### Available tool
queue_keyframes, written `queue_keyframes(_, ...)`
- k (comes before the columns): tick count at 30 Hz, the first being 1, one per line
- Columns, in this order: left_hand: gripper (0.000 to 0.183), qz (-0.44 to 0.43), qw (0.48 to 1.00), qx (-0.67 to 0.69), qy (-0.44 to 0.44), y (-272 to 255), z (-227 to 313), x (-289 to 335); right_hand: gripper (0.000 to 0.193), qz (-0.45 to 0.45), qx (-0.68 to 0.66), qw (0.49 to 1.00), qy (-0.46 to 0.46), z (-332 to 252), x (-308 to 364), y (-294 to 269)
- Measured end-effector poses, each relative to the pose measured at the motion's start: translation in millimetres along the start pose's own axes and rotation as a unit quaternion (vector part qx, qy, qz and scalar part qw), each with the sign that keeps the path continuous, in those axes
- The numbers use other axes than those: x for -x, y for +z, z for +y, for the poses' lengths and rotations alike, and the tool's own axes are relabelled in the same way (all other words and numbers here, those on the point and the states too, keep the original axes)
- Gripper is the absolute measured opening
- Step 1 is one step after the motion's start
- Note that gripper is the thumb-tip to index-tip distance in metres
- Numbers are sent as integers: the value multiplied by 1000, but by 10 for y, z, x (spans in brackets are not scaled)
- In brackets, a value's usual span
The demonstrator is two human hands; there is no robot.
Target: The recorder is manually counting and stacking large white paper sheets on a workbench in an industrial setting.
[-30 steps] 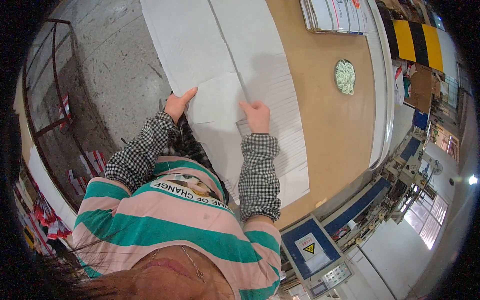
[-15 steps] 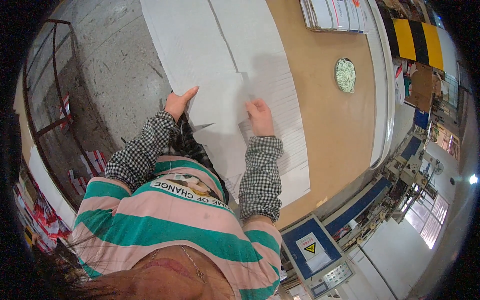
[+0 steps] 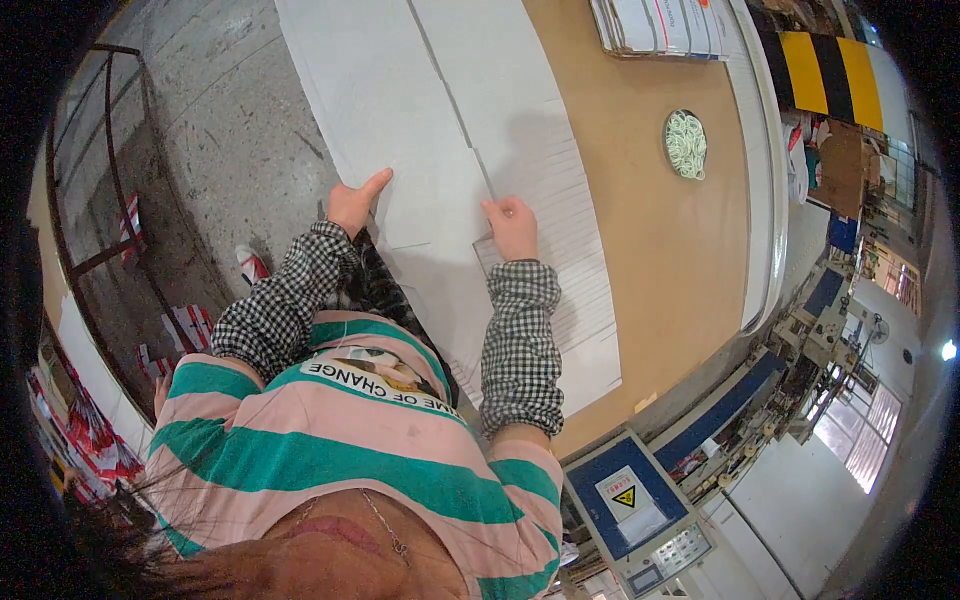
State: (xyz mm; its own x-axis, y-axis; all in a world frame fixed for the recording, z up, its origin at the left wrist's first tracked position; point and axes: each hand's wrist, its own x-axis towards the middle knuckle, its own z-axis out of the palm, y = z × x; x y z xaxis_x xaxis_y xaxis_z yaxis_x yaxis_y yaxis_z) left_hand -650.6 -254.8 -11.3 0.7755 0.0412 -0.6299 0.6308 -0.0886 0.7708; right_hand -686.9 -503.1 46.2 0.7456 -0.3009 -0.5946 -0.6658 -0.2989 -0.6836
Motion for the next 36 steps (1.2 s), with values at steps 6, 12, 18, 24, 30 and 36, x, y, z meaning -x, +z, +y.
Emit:
queue_keyframes(6, 96, 52, 998, 4, 45, -35, 44, 85, 25, -20, -79, 996, 23, -6, -2, -59)
queue_keyframes(12, 101, 62, 998, -13, 9, -109, -38, 140, 16, -91, -104, 990, -39, 121, -34, -107)
queue_keyframes(18, 94, 5, 999, -30, 10, 4, -111, 161, 16, -85, -38, 992, -81, 181, -80, -57)
queue_keyframes(24, 90, -71, 996, 40, -36, 6, 5, 221, 15, -37, 39, 991, -119, 167, -48, -35)
queue_keyframes(30, 89, -89, 994, 29, -62, -36, 23, 163, 18, 22, 49, 990, -133, 114, 44, 54)
queue_keyframes(36, 82, -94, 994, -27, -55, -17, 40, 161, 27, 61, 12, 998, -20, 21, 220, 64)
